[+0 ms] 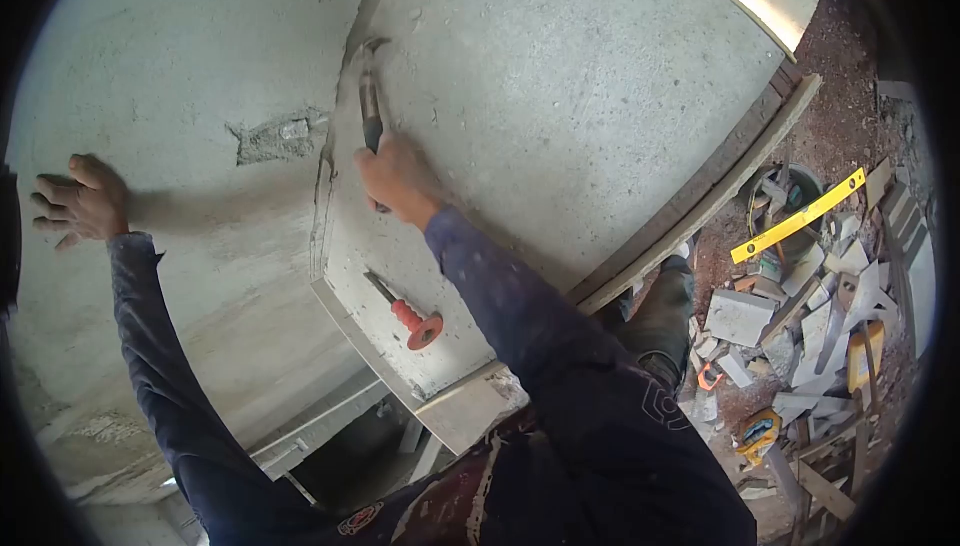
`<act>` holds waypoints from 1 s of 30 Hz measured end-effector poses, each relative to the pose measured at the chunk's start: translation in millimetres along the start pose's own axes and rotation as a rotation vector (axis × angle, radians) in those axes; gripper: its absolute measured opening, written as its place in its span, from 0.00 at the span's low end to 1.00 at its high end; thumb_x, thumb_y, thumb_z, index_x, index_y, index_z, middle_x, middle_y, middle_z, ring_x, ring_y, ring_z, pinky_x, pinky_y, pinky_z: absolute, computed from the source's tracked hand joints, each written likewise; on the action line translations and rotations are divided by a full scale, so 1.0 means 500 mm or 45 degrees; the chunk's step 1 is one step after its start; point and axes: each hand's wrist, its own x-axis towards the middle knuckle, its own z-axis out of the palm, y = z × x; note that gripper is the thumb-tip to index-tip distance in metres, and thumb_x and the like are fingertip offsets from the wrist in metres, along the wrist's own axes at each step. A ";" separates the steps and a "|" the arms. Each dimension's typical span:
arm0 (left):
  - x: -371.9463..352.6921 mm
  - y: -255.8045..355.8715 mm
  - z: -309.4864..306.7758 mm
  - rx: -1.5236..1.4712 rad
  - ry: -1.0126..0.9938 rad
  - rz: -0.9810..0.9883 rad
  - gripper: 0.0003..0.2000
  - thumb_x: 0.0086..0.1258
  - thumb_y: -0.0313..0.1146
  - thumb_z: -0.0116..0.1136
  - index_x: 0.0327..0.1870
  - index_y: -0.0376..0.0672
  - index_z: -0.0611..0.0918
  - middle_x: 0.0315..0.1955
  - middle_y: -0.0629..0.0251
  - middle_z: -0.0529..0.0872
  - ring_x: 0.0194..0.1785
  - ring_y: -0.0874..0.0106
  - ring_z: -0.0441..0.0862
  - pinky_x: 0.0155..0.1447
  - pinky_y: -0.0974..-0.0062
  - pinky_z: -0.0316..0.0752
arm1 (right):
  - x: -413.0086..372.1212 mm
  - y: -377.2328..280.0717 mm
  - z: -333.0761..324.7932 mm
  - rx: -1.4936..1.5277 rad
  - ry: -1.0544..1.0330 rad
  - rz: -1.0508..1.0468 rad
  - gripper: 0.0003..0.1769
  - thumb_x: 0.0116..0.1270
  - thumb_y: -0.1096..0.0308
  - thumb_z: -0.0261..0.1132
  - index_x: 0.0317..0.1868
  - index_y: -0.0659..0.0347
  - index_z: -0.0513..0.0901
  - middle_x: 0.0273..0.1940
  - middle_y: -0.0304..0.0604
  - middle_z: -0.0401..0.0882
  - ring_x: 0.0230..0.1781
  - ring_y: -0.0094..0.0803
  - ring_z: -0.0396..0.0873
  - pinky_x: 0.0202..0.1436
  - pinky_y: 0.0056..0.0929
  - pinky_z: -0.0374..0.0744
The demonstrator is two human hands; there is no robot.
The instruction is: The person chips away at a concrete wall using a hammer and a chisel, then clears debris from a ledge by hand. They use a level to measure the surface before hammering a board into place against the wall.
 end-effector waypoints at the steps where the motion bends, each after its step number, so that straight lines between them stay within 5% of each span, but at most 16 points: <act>1: -0.001 0.000 0.004 0.010 -0.011 -0.025 0.46 0.69 0.76 0.29 0.80 0.51 0.53 0.79 0.50 0.47 0.81 0.41 0.33 0.70 0.21 0.25 | -0.011 -0.027 -0.018 -0.237 0.035 -0.040 0.18 0.71 0.65 0.61 0.53 0.69 0.69 0.23 0.38 0.72 0.17 0.28 0.73 0.18 0.33 0.74; 2: -0.007 -0.006 0.000 0.019 -0.023 -0.024 0.46 0.69 0.76 0.29 0.80 0.51 0.53 0.79 0.50 0.47 0.81 0.41 0.33 0.70 0.21 0.25 | -0.033 -0.041 -0.033 -0.472 0.065 -0.051 0.17 0.71 0.65 0.61 0.51 0.69 0.71 0.23 0.36 0.72 0.16 0.27 0.72 0.17 0.32 0.73; 4: -0.011 -0.005 0.003 -0.007 0.007 0.027 0.46 0.69 0.76 0.29 0.80 0.51 0.52 0.79 0.49 0.47 0.81 0.41 0.32 0.70 0.21 0.25 | -0.076 -0.145 -0.058 -0.146 0.282 -0.304 0.14 0.71 0.64 0.61 0.47 0.68 0.73 0.21 0.36 0.71 0.16 0.24 0.73 0.16 0.29 0.72; 8: -0.007 0.000 0.005 0.030 -0.011 -0.001 0.46 0.69 0.76 0.27 0.80 0.53 0.49 0.79 0.49 0.47 0.81 0.40 0.33 0.71 0.21 0.25 | -0.072 -0.326 -0.116 0.193 0.679 -1.396 0.13 0.74 0.63 0.60 0.44 0.67 0.71 0.20 0.37 0.72 0.16 0.23 0.74 0.16 0.24 0.73; 11: -0.008 -0.003 0.005 0.035 -0.003 0.028 0.45 0.69 0.76 0.28 0.80 0.53 0.50 0.79 0.49 0.47 0.81 0.41 0.33 0.71 0.21 0.26 | 0.036 -0.273 -0.086 0.518 1.059 -1.568 0.16 0.74 0.63 0.59 0.46 0.70 0.70 0.21 0.41 0.75 0.15 0.27 0.75 0.18 0.24 0.77; 12: -0.006 0.002 0.006 0.029 0.007 0.029 0.45 0.69 0.76 0.28 0.80 0.53 0.50 0.79 0.49 0.47 0.81 0.41 0.33 0.71 0.21 0.26 | 0.088 -0.186 -0.036 0.229 1.379 -1.601 0.18 0.74 0.63 0.58 0.49 0.73 0.70 0.23 0.43 0.75 0.16 0.30 0.78 0.20 0.27 0.78; 14: -0.009 0.005 -0.001 0.031 -0.016 0.015 0.45 0.69 0.75 0.28 0.80 0.53 0.50 0.79 0.50 0.46 0.81 0.41 0.33 0.71 0.21 0.26 | 0.101 0.027 -0.011 -1.255 1.296 -1.269 0.19 0.72 0.63 0.59 0.52 0.74 0.70 0.23 0.39 0.72 0.16 0.28 0.75 0.17 0.30 0.75; 16: -0.001 0.000 0.009 0.041 0.007 0.012 0.44 0.70 0.74 0.28 0.80 0.53 0.50 0.79 0.49 0.46 0.81 0.42 0.33 0.71 0.21 0.26 | -0.016 -0.072 -0.034 -0.484 0.033 -0.032 0.19 0.71 0.64 0.61 0.52 0.72 0.71 0.22 0.36 0.71 0.17 0.26 0.75 0.16 0.29 0.72; 19: -0.011 -0.005 -0.003 0.074 -0.024 0.011 0.44 0.70 0.73 0.29 0.80 0.53 0.50 0.79 0.50 0.46 0.81 0.42 0.33 0.71 0.21 0.26 | -0.058 -0.142 -0.065 -0.159 0.119 -0.261 0.15 0.71 0.64 0.62 0.48 0.67 0.73 0.23 0.37 0.75 0.16 0.26 0.76 0.14 0.27 0.70; 21: -0.007 0.008 0.005 0.056 -0.007 0.006 0.43 0.71 0.73 0.30 0.80 0.53 0.49 0.79 0.50 0.46 0.81 0.41 0.33 0.71 0.21 0.26 | -0.094 -0.248 -0.088 -0.025 0.381 -0.663 0.18 0.72 0.59 0.60 0.43 0.71 0.74 0.21 0.40 0.75 0.16 0.30 0.76 0.23 0.35 0.78; 23: -0.009 0.009 0.001 0.049 -0.008 0.004 0.43 0.71 0.72 0.31 0.80 0.53 0.49 0.79 0.50 0.46 0.81 0.41 0.34 0.71 0.21 0.26 | -0.058 -0.326 -0.141 -0.088 0.552 -1.257 0.20 0.75 0.57 0.58 0.47 0.70 0.71 0.30 0.46 0.77 0.26 0.31 0.79 0.32 0.31 0.79; 24: -0.008 0.003 0.006 0.054 -0.003 0.013 0.43 0.71 0.73 0.31 0.80 0.52 0.49 0.79 0.50 0.46 0.81 0.40 0.34 0.71 0.21 0.26 | -0.039 -0.334 -0.140 -0.090 0.555 -1.265 0.20 0.75 0.57 0.58 0.47 0.70 0.71 0.30 0.46 0.77 0.26 0.31 0.79 0.32 0.31 0.79; 26: -0.012 -0.006 0.003 0.069 -0.010 0.031 0.44 0.71 0.73 0.30 0.80 0.53 0.49 0.79 0.50 0.46 0.81 0.40 0.34 0.71 0.21 0.26 | -0.012 -0.337 -0.108 0.563 0.751 -1.541 0.17 0.74 0.61 0.60 0.48 0.68 0.70 0.28 0.46 0.80 0.20 0.28 0.80 0.19 0.27 0.77; 28: -0.008 -0.004 0.009 0.062 0.011 0.053 0.44 0.71 0.73 0.30 0.80 0.53 0.49 0.79 0.49 0.46 0.81 0.40 0.34 0.70 0.21 0.26 | 0.075 -0.172 -0.007 0.086 1.226 -1.334 0.31 0.75 0.57 0.58 0.62 0.77 0.60 0.56 0.66 0.68 0.54 0.41 0.76 0.54 0.34 0.77; 29: -0.010 -0.009 0.011 0.077 0.009 0.048 0.44 0.71 0.73 0.30 0.80 0.52 0.49 0.79 0.49 0.46 0.81 0.40 0.34 0.71 0.21 0.26 | 0.135 -0.066 -0.011 -0.894 1.559 -1.487 0.26 0.72 0.62 0.60 0.58 0.76 0.67 0.38 0.51 0.79 0.26 0.34 0.80 0.24 0.32 0.78; 30: -0.009 -0.009 0.009 0.092 -0.002 0.048 0.44 0.71 0.73 0.29 0.80 0.52 0.49 0.79 0.49 0.46 0.81 0.40 0.34 0.71 0.21 0.26 | 0.091 -0.055 -0.015 -0.540 0.819 -0.778 0.24 0.71 0.63 0.60 0.56 0.75 0.68 0.35 0.48 0.78 0.24 0.32 0.78 0.23 0.32 0.77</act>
